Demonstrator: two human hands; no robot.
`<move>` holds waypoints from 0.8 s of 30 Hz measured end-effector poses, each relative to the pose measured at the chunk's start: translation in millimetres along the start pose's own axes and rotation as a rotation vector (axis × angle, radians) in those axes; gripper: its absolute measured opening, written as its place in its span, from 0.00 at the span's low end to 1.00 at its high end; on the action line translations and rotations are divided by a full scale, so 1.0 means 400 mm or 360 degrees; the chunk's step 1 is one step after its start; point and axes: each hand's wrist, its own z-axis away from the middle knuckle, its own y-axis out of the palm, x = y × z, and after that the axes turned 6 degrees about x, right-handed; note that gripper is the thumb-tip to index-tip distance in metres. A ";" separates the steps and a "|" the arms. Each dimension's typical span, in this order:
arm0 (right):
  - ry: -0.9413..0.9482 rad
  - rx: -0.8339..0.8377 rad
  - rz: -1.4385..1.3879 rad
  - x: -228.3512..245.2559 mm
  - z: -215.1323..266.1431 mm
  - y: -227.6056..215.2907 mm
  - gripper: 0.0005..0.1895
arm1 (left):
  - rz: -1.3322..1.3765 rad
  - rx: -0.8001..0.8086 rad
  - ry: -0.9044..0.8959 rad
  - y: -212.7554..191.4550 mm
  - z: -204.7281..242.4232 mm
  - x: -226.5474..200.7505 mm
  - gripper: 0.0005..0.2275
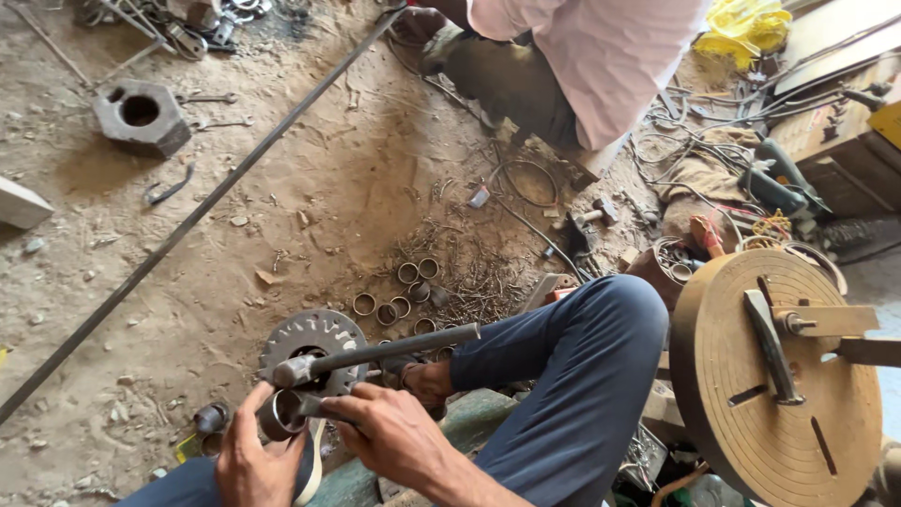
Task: The person sits on the ground and uses a hammer to shape small metal rings on a gear-like metal fixture. They repeatedly pick up a ring, place it on the fixture, and strike it with the hammer to form it.
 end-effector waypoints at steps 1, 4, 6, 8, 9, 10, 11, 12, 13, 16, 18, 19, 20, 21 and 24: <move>-0.0027 -0.0005 0.0032 0.003 0.001 -0.003 0.17 | -0.0053 0.0020 0.0002 0.003 -0.001 0.001 0.34; -0.0009 0.0064 0.0119 0.008 -0.003 -0.010 0.16 | -0.0112 0.0003 0.0270 0.000 -0.004 0.009 0.32; 0.0020 0.0141 0.0156 0.013 -0.011 -0.001 0.15 | -0.0156 -0.0005 0.0322 -0.010 0.003 0.012 0.30; 0.0039 0.0215 0.0194 0.008 -0.024 0.002 0.13 | -0.0183 0.0005 0.0368 -0.010 -0.004 0.007 0.29; 0.0038 0.0220 0.0254 0.007 -0.027 0.011 0.14 | -0.0192 0.0024 0.0381 -0.014 -0.004 0.002 0.29; 0.0037 0.0225 0.0314 0.005 -0.030 0.021 0.15 | -0.0202 0.0043 0.0394 -0.019 -0.004 -0.005 0.29; 0.0037 0.0238 0.0366 0.007 -0.026 0.035 0.16 | -0.0196 0.0069 0.0387 -0.027 -0.002 -0.014 0.29; -0.0008 0.0174 0.0367 0.004 -0.021 0.046 0.18 | -0.0190 0.0094 0.0381 -0.030 -0.007 -0.027 0.28; -0.0070 0.0124 0.0355 -0.002 -0.016 0.050 0.20 | -0.0201 0.0110 0.0358 -0.041 -0.010 -0.043 0.27; -0.0256 -0.0007 0.0363 -0.026 -0.004 0.067 0.24 | -0.0149 0.0127 0.0347 -0.049 -0.030 -0.089 0.22; -0.0710 -0.0299 0.0473 -0.061 -0.017 0.084 0.24 | -0.0096 0.0060 0.0214 -0.044 -0.030 -0.101 0.25; -0.0284 -0.0015 0.0510 -0.079 -0.007 0.079 0.28 | -0.0034 0.0075 0.0273 -0.032 -0.040 -0.103 0.27; -0.0365 -0.0032 0.0479 -0.084 -0.013 0.094 0.29 | -0.0055 0.0141 0.0211 -0.051 -0.028 -0.091 0.25; -0.0437 -0.0056 0.0484 -0.093 -0.016 0.093 0.29 | -0.0012 0.0130 0.0215 -0.047 -0.024 -0.088 0.26; -0.0291 -0.0160 0.0227 -0.079 -0.002 0.062 0.22 | 0.0043 0.0122 0.0162 -0.071 -0.005 -0.083 0.29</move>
